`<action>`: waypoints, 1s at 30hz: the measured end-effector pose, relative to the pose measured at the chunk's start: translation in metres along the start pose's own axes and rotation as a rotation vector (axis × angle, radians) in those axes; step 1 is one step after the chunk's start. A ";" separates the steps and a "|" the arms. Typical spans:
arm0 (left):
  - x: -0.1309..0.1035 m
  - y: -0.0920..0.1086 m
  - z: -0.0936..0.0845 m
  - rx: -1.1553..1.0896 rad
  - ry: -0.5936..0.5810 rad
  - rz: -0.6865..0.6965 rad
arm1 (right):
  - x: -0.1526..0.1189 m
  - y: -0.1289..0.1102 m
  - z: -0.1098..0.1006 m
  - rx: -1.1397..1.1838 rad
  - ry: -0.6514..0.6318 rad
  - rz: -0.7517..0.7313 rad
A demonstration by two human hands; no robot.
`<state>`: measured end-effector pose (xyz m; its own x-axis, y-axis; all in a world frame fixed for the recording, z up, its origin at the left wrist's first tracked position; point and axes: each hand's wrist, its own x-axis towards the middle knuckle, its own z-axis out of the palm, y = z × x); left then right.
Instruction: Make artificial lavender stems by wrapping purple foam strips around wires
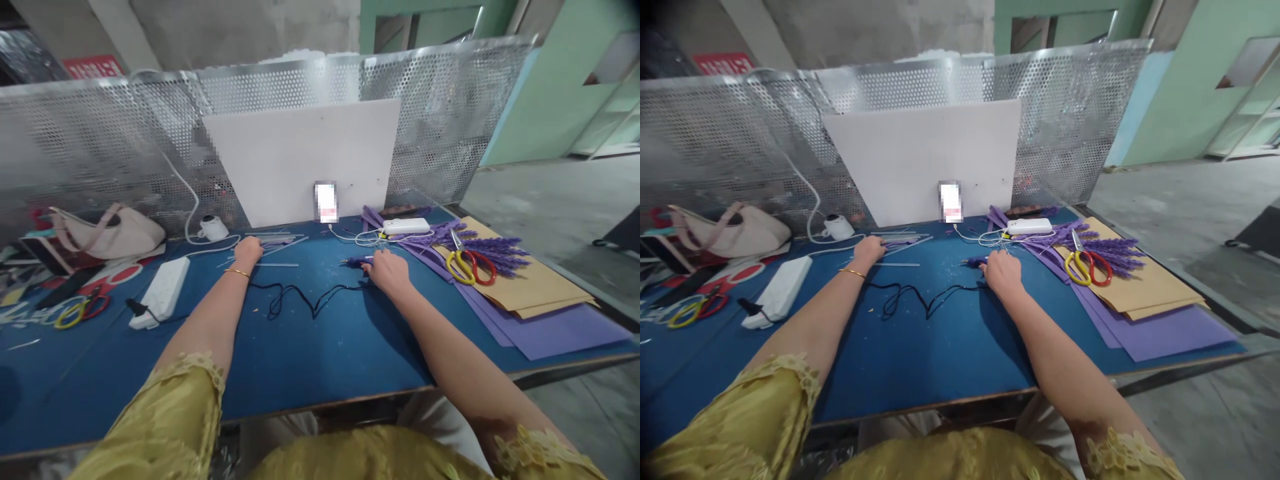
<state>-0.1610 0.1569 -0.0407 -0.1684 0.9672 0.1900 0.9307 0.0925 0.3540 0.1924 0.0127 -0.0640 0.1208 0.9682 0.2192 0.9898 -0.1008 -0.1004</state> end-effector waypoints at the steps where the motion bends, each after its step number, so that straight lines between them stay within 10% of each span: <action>1: 0.001 0.001 0.001 0.027 0.001 -0.009 | 0.000 0.000 0.001 0.004 -0.012 0.010; 7: -0.006 0.007 -0.011 0.086 0.080 -0.004 | 0.007 0.004 0.006 0.058 -0.137 0.070; 13: -0.028 0.029 -0.066 0.017 0.229 0.039 | 0.019 0.012 0.013 0.198 -0.245 0.135; 17: -0.073 0.054 -0.115 -0.849 0.071 0.032 | 0.022 0.015 0.017 0.322 -0.241 0.181; 20: -0.118 0.073 -0.136 -1.008 -0.107 0.058 | 0.024 0.016 0.020 0.454 -0.214 0.238; 26: -0.181 0.111 -0.087 -1.622 -0.650 -0.237 | 0.024 0.015 0.017 0.950 -0.153 0.324; 30: -0.194 0.125 -0.022 -1.630 -0.567 -0.294 | 0.022 0.010 0.004 1.404 -0.082 0.288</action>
<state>-0.0192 -0.0247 -0.0136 0.1987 0.9519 -0.2332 -0.4162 0.2974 0.8593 0.2044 0.0338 -0.0639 0.2481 0.9685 -0.0235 0.0344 -0.0330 -0.9989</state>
